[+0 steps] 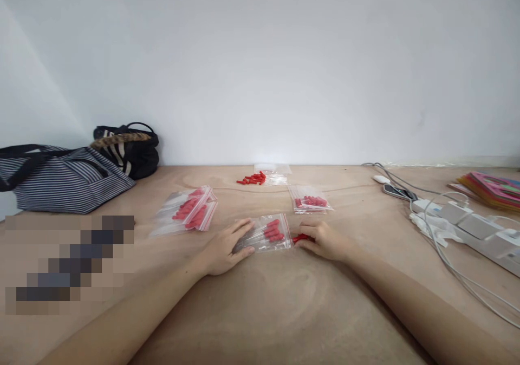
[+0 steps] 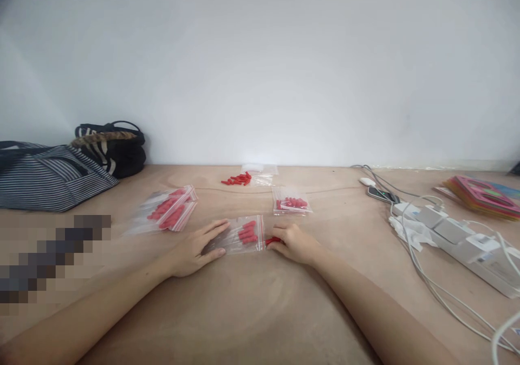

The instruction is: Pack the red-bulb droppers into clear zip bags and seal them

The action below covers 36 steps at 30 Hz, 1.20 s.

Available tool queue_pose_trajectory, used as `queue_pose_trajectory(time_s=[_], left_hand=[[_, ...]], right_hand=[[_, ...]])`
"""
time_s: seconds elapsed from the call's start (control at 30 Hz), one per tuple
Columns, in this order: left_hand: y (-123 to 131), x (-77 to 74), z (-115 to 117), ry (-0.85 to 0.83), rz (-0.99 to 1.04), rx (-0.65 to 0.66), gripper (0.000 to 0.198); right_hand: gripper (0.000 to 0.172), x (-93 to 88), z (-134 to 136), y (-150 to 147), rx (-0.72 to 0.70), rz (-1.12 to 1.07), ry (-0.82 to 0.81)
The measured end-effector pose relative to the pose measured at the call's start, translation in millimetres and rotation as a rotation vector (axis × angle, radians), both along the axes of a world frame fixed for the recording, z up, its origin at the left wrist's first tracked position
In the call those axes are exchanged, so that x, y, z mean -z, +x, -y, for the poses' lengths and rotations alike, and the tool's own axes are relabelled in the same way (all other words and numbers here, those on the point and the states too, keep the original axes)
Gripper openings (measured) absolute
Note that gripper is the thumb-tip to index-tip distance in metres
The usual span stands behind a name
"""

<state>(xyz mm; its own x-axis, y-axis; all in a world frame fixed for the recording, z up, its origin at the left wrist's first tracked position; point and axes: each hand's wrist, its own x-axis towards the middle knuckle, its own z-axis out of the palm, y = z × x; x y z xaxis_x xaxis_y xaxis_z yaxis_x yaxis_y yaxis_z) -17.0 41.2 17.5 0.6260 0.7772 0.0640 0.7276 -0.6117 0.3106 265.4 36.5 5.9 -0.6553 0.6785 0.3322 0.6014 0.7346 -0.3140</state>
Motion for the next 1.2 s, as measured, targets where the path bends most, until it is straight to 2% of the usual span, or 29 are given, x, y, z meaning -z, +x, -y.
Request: queue_pose_trajectory(time_s=[0.17, 0.4, 0.53, 0.63, 0.83, 0.93, 1.07, 1.2], left_hand=[[0, 0.2, 0, -0.004, -0.001, -0.003, 0.052], [1, -0.6, 0, 0.010, 0.003, 0.000, 0.050], [2, -0.9, 1, 0.024, 0.015, 0.002, 0.049], [2, -1.2, 1, 0.035, 0.029, 0.019, 0.048], [2, -0.8, 0, 0.033, 0.025, 0.025, 0.048], [2, 0.7, 0, 0.029, 0.030, 0.023, 0.049], [1, 2.3, -2, 0.026, 0.048, 0.023, 0.053], [0, 2.2, -1, 0.011, 0.036, 0.019, 0.053]], right_hand=[[0.023, -3.1, 9, -10, 0.075, -0.182, -0.208], [0.020, 7.3, 4, -15, 0.140, -0.504, -0.564], [0.027, 12.1, -2, -21, 0.079, -0.705, -0.689], [0.029, 14.7, -5, -24, 0.052, -0.743, -0.750], [0.033, 17.9, -13, -28, 0.105, -0.747, -0.732], [0.033, 19.5, -15, -34, 0.129, -0.726, -0.636], [0.035, 21.1, -14, -42, 0.231, -0.618, -0.464], [0.044, 15.1, -8, -37, 0.130, -0.504, -0.458]])
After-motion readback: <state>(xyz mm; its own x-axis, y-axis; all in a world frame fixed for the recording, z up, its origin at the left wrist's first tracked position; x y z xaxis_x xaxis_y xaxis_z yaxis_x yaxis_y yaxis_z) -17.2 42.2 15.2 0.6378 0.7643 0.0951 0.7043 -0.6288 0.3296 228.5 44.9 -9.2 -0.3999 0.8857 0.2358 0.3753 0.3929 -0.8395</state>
